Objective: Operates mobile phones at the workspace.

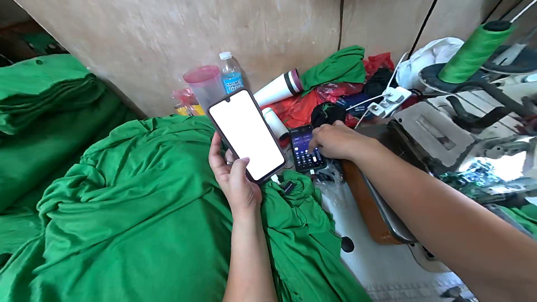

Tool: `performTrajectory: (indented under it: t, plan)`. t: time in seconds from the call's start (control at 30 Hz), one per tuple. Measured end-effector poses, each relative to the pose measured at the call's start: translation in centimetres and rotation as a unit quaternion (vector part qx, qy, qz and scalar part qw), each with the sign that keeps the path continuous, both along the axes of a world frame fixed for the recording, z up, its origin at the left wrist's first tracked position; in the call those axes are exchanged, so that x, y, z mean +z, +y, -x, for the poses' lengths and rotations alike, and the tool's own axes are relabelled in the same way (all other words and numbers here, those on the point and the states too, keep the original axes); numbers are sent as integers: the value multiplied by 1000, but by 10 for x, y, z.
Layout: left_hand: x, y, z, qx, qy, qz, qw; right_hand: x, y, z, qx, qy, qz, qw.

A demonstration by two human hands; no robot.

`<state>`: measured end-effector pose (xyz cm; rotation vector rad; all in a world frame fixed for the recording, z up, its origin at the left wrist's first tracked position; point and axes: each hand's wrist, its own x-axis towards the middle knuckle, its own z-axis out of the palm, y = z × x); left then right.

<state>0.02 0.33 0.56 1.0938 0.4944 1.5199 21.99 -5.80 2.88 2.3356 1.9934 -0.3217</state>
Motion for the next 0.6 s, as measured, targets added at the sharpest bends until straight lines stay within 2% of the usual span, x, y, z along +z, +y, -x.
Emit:
performTrajectory:
  t: [0.13,0.3,0.37,0.43,0.6]
  plan:
    - [1,-1,0,-3,-5,3,1000,1,-1,2,13,-7,-10,1000]
    - [1,-1,0,-4,-7,5,1000,6,2,6,13,-28,30,999]
    - [1,-1,-1,0,-7,2,1000,5,2,1,26,-17,-33,999]
    - [0,0,0,-1,-8,-2,1000,2,3,-1,25,-15,-57,998]
    - [0,0,-1,-1,-12,3,1000,0,5,-3,-11,-20,-5,1000]
